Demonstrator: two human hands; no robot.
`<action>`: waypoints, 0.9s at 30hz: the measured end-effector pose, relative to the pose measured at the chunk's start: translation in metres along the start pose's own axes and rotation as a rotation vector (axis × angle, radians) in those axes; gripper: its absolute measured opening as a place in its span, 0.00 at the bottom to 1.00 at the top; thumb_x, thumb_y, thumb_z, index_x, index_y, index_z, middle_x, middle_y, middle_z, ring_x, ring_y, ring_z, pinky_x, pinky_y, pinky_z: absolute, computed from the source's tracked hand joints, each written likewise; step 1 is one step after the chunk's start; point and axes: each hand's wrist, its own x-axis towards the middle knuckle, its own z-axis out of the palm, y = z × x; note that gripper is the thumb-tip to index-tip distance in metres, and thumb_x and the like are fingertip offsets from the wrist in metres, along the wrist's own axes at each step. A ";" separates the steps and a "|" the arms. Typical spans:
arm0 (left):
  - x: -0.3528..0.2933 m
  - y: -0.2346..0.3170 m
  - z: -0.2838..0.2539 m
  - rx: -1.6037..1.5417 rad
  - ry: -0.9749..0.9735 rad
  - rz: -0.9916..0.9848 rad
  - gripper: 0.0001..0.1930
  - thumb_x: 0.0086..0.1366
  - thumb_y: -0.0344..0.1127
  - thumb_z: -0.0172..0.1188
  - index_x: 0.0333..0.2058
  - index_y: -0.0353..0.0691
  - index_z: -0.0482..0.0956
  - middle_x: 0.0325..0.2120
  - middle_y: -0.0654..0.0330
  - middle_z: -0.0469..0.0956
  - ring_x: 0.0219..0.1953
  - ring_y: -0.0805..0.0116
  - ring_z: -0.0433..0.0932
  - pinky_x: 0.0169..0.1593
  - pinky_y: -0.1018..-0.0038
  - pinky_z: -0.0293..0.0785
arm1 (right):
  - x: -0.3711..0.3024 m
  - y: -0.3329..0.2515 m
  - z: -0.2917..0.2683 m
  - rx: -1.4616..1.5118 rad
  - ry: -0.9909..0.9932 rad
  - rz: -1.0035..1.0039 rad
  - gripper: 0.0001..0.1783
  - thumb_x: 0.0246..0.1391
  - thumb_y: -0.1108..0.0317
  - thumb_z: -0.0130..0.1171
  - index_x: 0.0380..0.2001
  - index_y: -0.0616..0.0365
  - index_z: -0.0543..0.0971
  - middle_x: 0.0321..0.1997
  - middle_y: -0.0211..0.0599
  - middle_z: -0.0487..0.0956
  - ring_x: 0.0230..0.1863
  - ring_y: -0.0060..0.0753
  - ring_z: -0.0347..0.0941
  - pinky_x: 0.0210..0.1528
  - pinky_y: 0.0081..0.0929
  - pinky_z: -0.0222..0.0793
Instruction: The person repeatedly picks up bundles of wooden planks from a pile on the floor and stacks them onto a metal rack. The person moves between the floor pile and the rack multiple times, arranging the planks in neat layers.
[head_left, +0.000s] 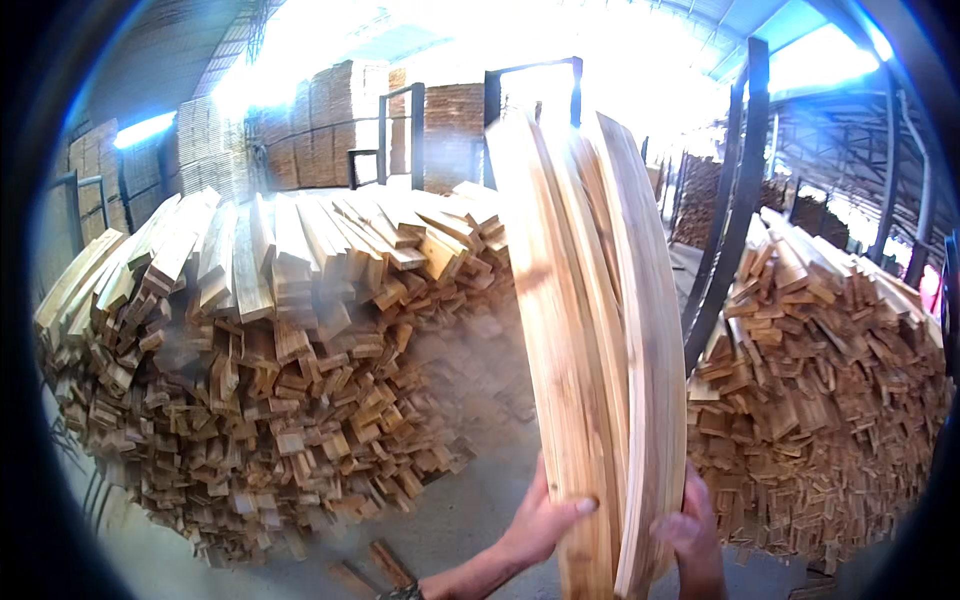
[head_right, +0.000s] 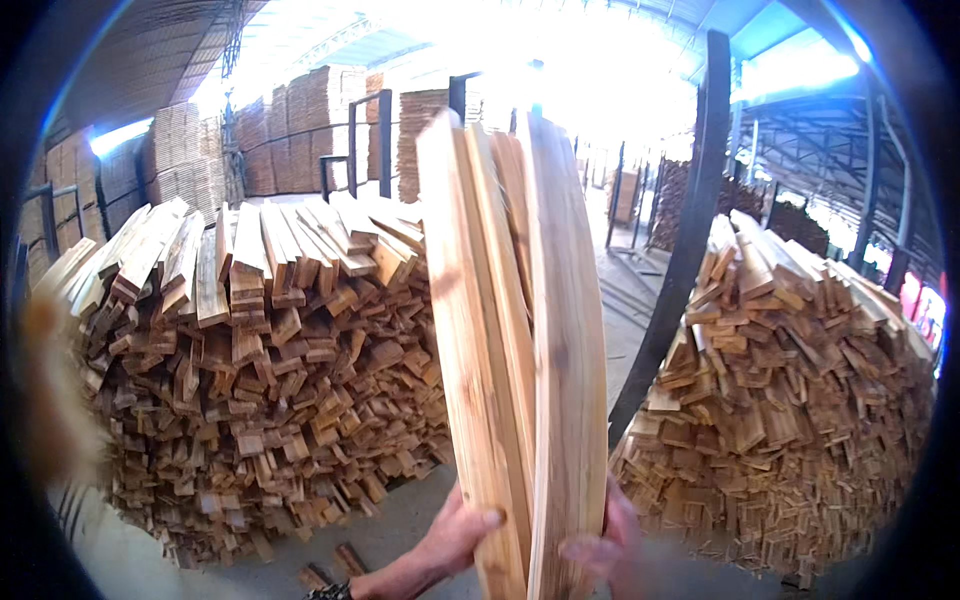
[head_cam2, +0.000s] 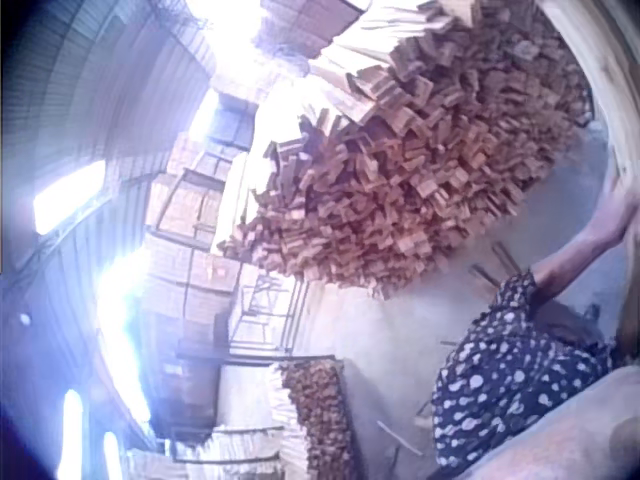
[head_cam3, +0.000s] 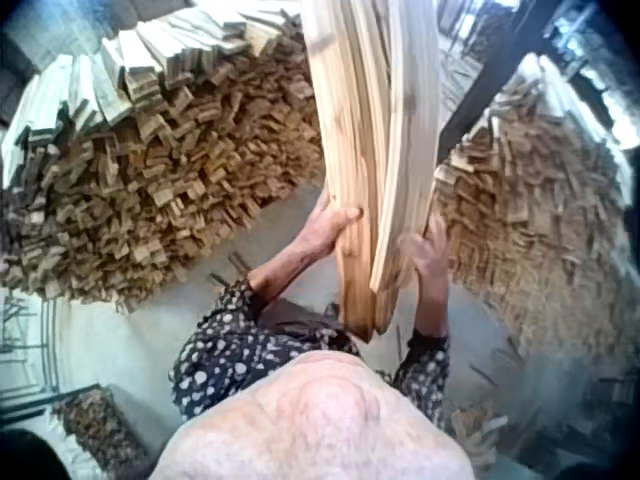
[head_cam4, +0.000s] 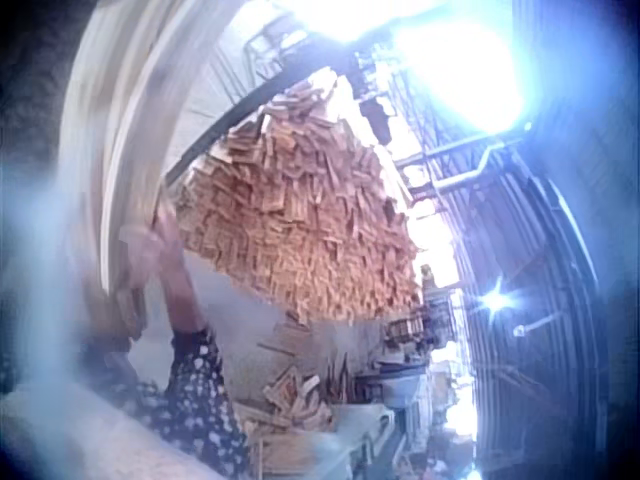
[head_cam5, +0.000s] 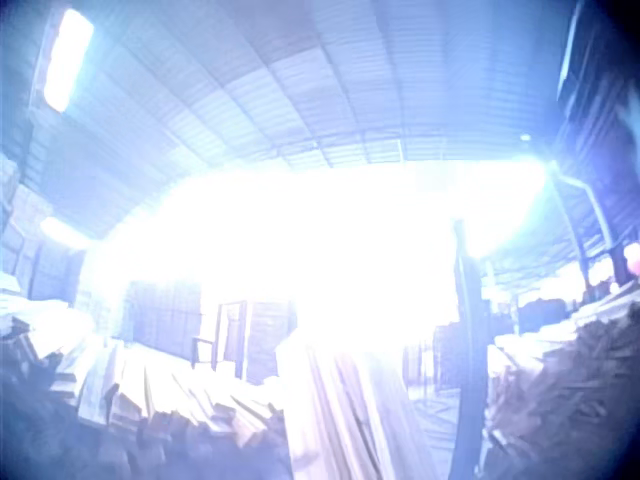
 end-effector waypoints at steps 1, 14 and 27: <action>0.007 0.006 -0.003 -0.016 0.046 -0.022 0.40 0.49 0.38 0.63 0.56 0.38 0.47 0.47 0.55 0.62 0.50 0.65 0.63 0.53 0.68 0.61 | 0.017 0.003 -0.003 0.064 -0.006 0.010 0.42 0.38 0.65 0.61 0.56 0.66 0.54 0.52 0.40 0.65 0.53 0.30 0.61 0.54 0.28 0.57; 0.236 0.141 -0.047 0.027 0.134 0.170 0.32 0.58 0.42 0.52 0.56 0.43 0.46 0.50 0.51 0.59 0.50 0.56 0.64 0.43 0.56 0.71 | 0.321 0.017 -0.052 -0.053 -0.228 -0.067 0.40 0.42 0.54 0.57 0.57 0.62 0.57 0.52 0.44 0.66 0.51 0.34 0.63 0.54 0.26 0.57; 0.517 0.210 -0.205 1.313 0.655 0.355 0.37 0.54 0.55 0.52 0.56 0.36 0.56 0.49 0.40 0.64 0.54 0.53 0.60 0.57 0.64 0.54 | 0.683 0.107 -0.116 -0.690 -0.567 0.072 0.44 0.42 0.36 0.52 0.55 0.56 0.59 0.56 0.47 0.61 0.55 0.39 0.61 0.54 0.35 0.58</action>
